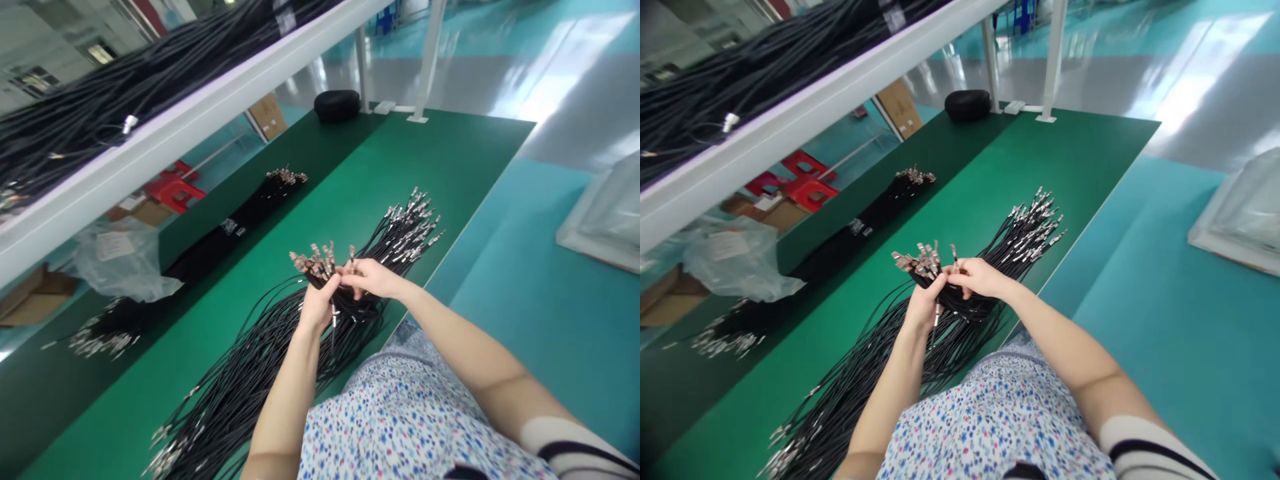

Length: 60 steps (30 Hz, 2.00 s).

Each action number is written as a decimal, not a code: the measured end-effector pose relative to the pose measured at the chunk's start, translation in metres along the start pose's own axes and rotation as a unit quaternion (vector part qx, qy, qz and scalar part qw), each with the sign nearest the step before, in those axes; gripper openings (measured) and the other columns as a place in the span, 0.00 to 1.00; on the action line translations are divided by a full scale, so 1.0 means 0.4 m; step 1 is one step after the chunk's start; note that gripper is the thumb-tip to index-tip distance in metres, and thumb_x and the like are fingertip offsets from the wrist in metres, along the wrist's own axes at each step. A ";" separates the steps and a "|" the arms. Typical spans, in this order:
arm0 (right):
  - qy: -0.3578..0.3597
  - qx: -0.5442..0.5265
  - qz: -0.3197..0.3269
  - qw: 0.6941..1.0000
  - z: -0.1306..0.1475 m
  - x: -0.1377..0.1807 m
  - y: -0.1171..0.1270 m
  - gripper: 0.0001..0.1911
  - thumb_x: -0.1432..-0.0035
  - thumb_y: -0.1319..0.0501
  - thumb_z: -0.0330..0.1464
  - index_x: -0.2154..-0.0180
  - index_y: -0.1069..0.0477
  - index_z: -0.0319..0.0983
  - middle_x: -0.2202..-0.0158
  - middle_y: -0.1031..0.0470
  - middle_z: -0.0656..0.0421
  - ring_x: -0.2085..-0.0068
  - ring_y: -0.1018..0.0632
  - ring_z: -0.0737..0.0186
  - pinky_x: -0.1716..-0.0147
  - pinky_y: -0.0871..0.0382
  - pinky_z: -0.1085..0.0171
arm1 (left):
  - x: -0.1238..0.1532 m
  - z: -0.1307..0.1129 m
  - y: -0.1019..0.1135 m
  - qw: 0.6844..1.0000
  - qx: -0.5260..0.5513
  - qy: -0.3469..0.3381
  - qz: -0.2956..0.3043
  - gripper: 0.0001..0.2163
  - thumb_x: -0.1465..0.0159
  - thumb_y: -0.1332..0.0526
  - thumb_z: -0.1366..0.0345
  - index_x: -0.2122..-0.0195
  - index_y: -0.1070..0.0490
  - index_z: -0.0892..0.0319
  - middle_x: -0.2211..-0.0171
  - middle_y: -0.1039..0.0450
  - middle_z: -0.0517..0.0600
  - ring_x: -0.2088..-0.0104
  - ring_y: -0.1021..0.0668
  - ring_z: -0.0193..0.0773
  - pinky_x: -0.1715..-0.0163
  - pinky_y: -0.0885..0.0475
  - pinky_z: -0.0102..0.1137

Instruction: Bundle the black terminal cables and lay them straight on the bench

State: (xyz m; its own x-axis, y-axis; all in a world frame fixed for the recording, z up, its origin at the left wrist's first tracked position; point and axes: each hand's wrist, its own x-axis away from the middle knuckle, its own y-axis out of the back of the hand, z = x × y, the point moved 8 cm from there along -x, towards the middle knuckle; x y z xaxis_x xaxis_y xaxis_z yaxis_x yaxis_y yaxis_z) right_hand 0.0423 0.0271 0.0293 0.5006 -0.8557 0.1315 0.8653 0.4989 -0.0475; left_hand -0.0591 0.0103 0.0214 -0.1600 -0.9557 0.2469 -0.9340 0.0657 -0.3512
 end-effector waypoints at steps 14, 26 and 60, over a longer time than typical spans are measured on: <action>-0.159 -0.007 -0.264 0.951 -0.225 0.066 0.241 0.05 0.51 0.40 0.31 0.73 0.30 0.34 0.79 0.27 0.59 0.81 0.27 0.70 0.81 0.31 0.71 | -0.013 0.012 0.006 0.992 0.064 -0.060 -0.087 0.07 0.47 0.36 0.64 0.73 0.34 0.61 0.75 0.33 0.45 0.72 0.27 0.31 0.60 0.31 0.35; -0.299 0.055 -0.488 0.818 -0.420 0.165 0.588 0.09 0.52 0.41 0.27 0.81 0.38 0.35 0.90 0.39 0.63 0.89 0.37 0.73 0.89 0.42 0.72 | -0.046 0.033 0.023 0.997 -0.008 0.042 -0.059 0.13 0.57 0.33 0.70 0.70 0.30 0.63 0.74 0.31 0.48 0.78 0.30 0.28 0.74 0.33 0.27; 0.011 0.042 -0.317 0.947 -0.007 0.454 0.297 0.11 0.53 0.36 0.38 0.71 0.30 0.37 0.73 0.27 0.57 0.75 0.26 0.65 0.72 0.30 0.63 | 0.096 -0.074 -0.008 0.992 -0.080 -0.091 -0.031 0.07 0.51 0.35 0.66 0.72 0.27 0.64 0.69 0.27 0.52 0.71 0.27 0.33 0.66 0.31 0.30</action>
State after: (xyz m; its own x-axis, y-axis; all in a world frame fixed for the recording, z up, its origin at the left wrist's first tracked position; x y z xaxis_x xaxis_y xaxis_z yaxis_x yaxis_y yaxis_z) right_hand 0.2361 -0.0696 0.0448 -0.1180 -0.9893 0.0862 0.9877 -0.1079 0.1131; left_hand -0.0715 -0.0181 0.0588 -0.0545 -0.9944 0.0904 -0.9813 0.0366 -0.1890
